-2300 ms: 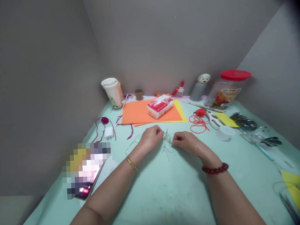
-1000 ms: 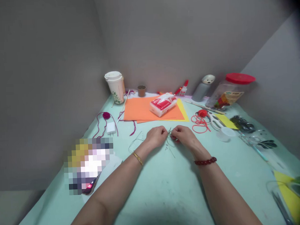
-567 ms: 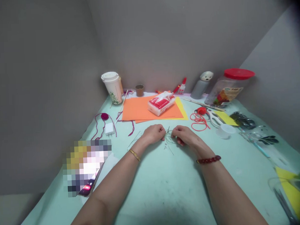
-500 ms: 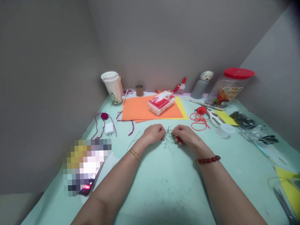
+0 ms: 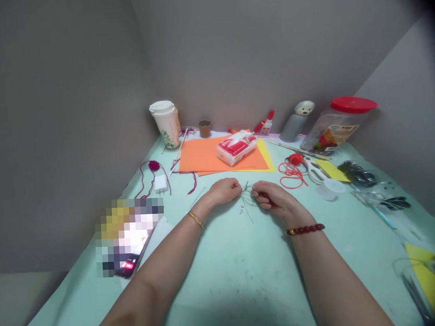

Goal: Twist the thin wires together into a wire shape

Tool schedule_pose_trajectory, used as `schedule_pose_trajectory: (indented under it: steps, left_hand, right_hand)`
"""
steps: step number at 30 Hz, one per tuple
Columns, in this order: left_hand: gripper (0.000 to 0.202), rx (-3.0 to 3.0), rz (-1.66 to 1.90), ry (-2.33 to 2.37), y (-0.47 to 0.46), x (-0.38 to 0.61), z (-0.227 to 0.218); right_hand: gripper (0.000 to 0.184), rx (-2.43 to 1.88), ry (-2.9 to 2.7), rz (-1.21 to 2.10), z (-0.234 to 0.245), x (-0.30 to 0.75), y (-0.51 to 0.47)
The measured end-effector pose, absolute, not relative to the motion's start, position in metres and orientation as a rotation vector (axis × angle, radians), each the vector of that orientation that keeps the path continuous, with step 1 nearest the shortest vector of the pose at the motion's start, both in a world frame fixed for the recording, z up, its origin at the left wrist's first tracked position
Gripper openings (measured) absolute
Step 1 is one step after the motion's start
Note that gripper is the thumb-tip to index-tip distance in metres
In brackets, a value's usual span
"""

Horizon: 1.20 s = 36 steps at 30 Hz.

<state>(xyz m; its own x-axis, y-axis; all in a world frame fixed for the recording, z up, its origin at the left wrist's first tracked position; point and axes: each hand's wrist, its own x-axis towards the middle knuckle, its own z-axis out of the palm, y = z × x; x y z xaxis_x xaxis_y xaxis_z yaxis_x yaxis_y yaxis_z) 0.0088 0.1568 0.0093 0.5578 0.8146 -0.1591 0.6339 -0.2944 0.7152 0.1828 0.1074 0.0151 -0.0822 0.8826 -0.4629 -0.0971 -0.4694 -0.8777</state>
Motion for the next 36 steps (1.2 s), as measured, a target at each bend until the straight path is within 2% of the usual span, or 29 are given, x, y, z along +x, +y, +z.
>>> schedule_pose_trajectory:
  steps: [9,16,26,33,36]
  left_hand:
    - [0.022,2.004,0.299,1.162,0.16,0.007,0.008]
    - [0.022,2.036,0.305,1.169,0.163,0.008,0.004]
    - [0.019,1.975,0.301,1.1,0.164,0.003,0.008]
    - [0.018,1.993,0.297,1.121,0.162,0.004,0.009]
    - [0.019,2.02,0.303,1.117,0.164,0.004,0.006]
  right_hand:
    - [0.019,-1.655,-1.08,1.533,0.019,0.183,0.105]
    - [0.019,-1.819,-1.246,1.309,0.02,0.178,0.105]
    - [0.022,-1.78,-1.317,1.406,0.021,0.183,0.104]
    - [0.02,-1.496,-1.127,1.665,0.015,0.192,0.106]
    - [0.019,-1.509,-1.099,1.677,0.013,0.195,0.108]
